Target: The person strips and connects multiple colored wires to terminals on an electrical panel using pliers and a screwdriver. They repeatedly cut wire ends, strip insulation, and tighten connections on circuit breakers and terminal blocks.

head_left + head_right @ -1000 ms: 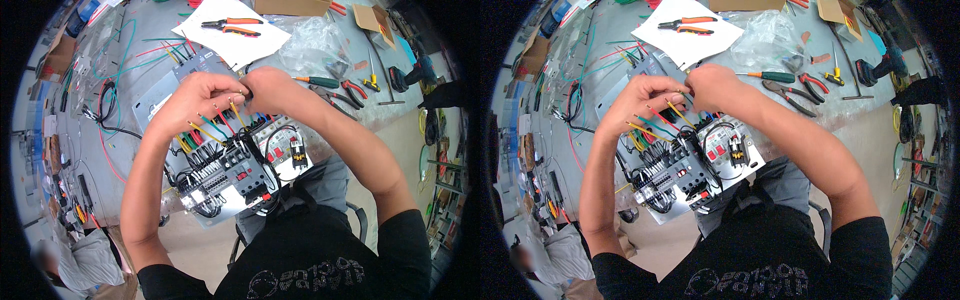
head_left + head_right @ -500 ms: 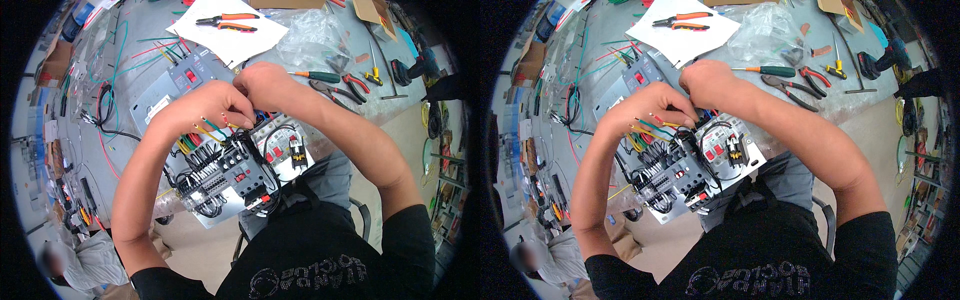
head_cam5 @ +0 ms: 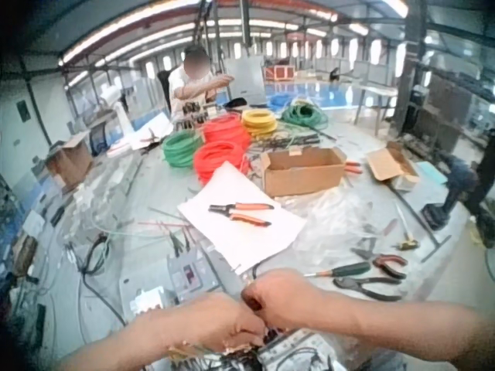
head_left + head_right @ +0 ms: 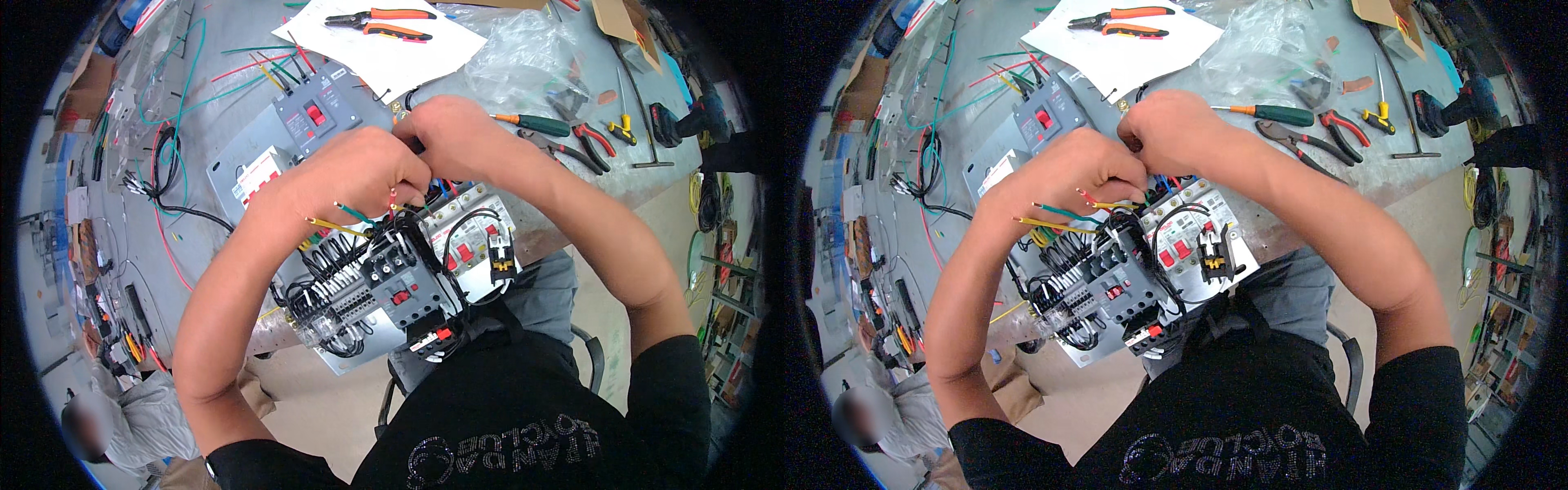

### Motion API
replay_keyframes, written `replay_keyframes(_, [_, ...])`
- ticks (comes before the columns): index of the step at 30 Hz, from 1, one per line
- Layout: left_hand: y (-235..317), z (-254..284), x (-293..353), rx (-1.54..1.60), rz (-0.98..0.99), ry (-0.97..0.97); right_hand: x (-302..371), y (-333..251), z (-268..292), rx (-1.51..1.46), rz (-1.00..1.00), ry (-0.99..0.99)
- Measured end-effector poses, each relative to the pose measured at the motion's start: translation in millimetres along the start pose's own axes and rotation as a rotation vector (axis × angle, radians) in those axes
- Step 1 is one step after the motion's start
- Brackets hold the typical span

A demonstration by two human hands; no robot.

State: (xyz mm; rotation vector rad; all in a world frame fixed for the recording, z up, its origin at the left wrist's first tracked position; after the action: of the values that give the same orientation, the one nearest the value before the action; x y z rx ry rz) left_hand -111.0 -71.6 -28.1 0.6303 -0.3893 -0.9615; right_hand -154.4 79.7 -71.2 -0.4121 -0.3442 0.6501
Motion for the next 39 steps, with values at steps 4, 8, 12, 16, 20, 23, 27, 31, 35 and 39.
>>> replay_keyframes(4, [-4.6, -3.7, 4.7, 0.001, -0.001, 0.053, 2.2, -3.1, 2.3, 0.039, 0.064, 0.061])
replay_keyframes(8, [-4.0, -2.0, 5.8, 0.021, -0.017, 0.101, 5.4, 2.2, -1.6, 0.092, 0.141, 0.115])
replay_keyframes(12, [-5.4, -1.7, 9.0, -0.042, -0.005, 0.061, 6.4, 4.0, -1.8, 0.117, 0.215, 0.141])
replay_keyframes(16, [-0.6, 4.0, 7.6, -0.131, 0.032, -0.011, 8.7, -6.0, 2.7, 0.076, 0.174, 0.211])
replay_keyframes(20, [-1.7, -0.1, 8.5, -0.155, -0.011, 0.041, 5.7, -8.2, 3.4, 0.076, 0.122, 0.190])
replay_keyframes(23, [2.6, 2.1, 9.1, -0.132, -0.034, 0.016, 3.4, -8.7, 4.9, 0.068, 0.104, 0.145])
replay_keyframes(27, [-0.1, 3.9, 7.4, 0.062, -0.007, -0.018, 0.7, -7.4, 6.4, 0.040, 0.108, 0.133])
replay_keyframes(31, [-2.8, -1.3, 4.2, 0.055, -0.030, 0.001, -0.5, -5.6, 7.5, 0.052, 0.115, 0.086])
replay_keyframes(35, [2.9, 0.4, -0.9, -0.097, -0.009, -0.066, -1.9, -7.2, 8.7, 0.036, 0.118, 0.081])
replay_keyframes(39, [3.1, -3.1, -2.9, -0.187, -0.023, -0.070, -4.3, -5.0, 8.0, 0.049, 0.118, 0.068])
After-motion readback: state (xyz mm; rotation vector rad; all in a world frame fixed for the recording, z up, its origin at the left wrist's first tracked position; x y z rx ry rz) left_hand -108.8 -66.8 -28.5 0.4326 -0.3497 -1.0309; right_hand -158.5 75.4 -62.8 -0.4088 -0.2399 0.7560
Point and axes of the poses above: each hand's wrist, its own x-axis away from the middle knuckle, its own z-axis out of the back of the hand, y = z × x, the point moved 3 cm from there along -x, towards the middle knuckle, and after that the axes turned 6 degrees about -z, right-handed, at the moved point
